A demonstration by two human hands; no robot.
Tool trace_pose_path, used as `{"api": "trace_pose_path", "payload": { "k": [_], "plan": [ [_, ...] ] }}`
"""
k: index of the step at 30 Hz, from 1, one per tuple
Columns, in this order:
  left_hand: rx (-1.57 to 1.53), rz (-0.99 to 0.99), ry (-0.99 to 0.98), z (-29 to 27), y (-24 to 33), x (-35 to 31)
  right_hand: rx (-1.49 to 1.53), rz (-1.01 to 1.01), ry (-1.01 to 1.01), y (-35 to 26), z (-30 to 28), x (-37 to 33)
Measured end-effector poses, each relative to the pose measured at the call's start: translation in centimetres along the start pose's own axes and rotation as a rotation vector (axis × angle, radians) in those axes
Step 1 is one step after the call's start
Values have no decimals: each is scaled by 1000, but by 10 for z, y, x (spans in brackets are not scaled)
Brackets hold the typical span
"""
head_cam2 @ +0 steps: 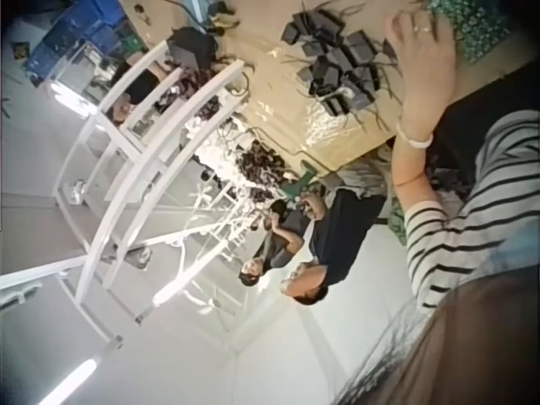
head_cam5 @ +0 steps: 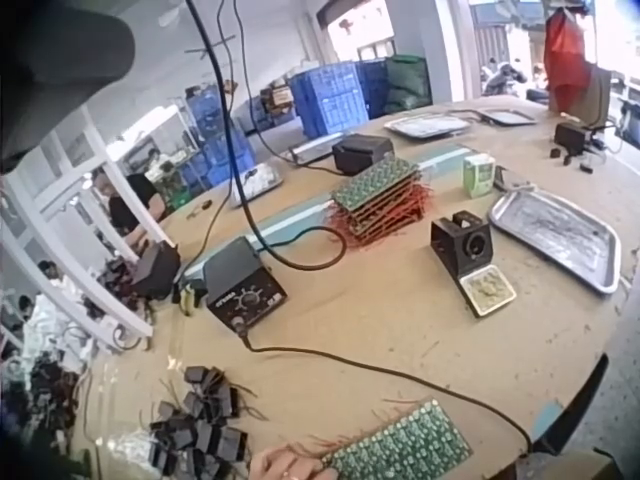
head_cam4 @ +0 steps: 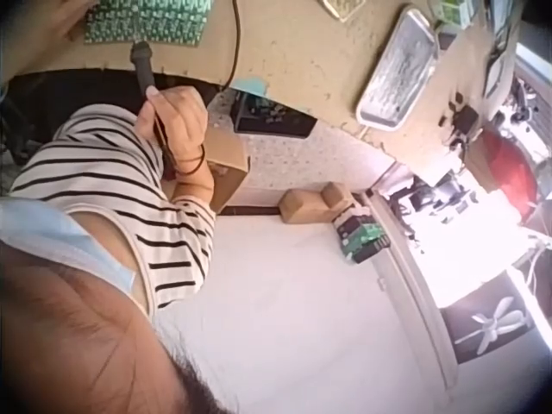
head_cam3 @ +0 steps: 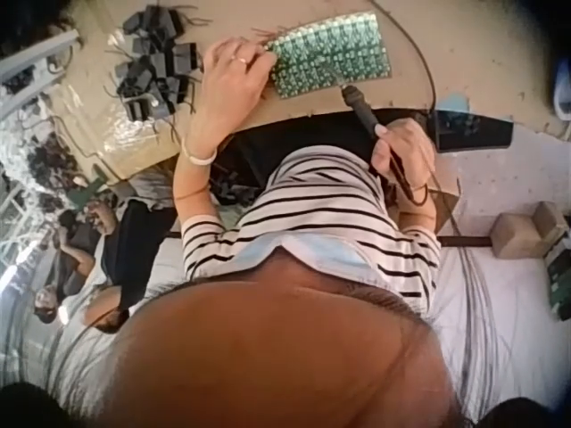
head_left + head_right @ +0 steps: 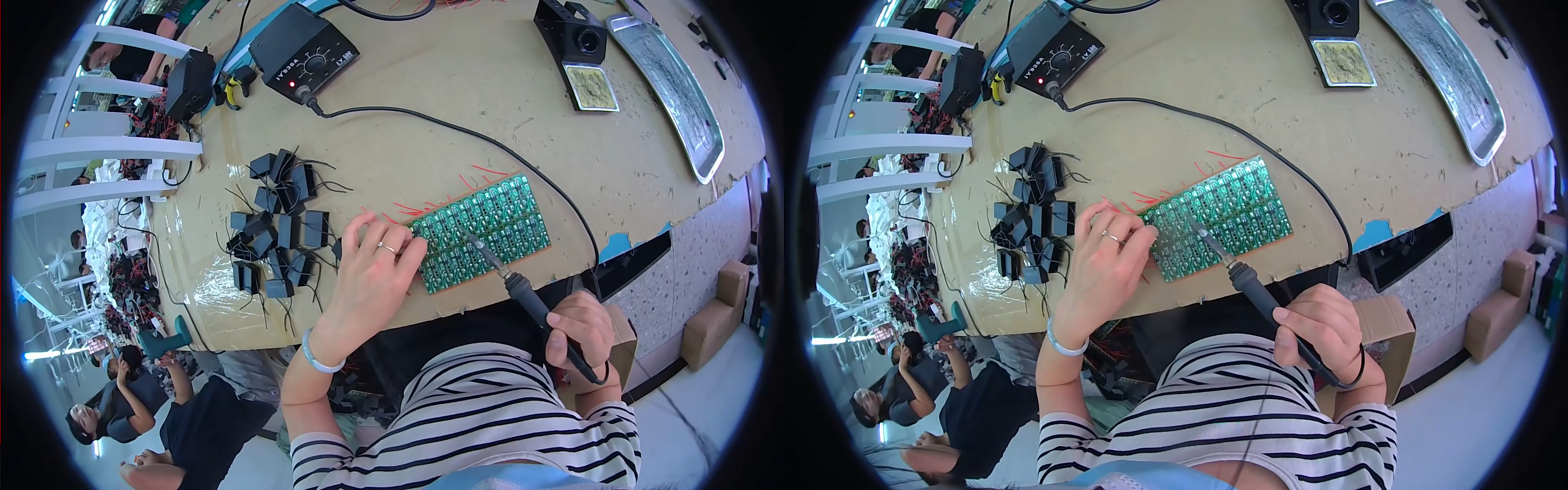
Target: Soldering electronic components onto a green circuit board.
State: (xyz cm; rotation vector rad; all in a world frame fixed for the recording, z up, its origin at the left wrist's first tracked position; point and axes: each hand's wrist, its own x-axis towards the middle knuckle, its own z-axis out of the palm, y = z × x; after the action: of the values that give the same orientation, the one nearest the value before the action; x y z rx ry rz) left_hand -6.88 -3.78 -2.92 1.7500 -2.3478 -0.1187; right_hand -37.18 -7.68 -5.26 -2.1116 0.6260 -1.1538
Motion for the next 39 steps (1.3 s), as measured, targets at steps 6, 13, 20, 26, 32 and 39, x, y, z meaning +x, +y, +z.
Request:
{"api": "trace_pose_path", "payload": {
  "k": [6,13,20,26,32,39],
  "plan": [
    [-56,-159,224,-16,-2,-5,-52,11,58,-1,-2,-2],
    [74,-405,378,-12,-51,-25,-33,30,73,5,5,1],
    [62,-163,214,-2,-87,8,-93,5,7,-5,4,9],
    [-753,-434,342,-22,-68,-1,-76,53,78,1,2,5],
    [-252,-91,64,-11,-30,13,-54,-1,21,9,11,13],
    [-267,-7,160,5,-27,21,-49,-31,15,14,22,14]
  ]
}}
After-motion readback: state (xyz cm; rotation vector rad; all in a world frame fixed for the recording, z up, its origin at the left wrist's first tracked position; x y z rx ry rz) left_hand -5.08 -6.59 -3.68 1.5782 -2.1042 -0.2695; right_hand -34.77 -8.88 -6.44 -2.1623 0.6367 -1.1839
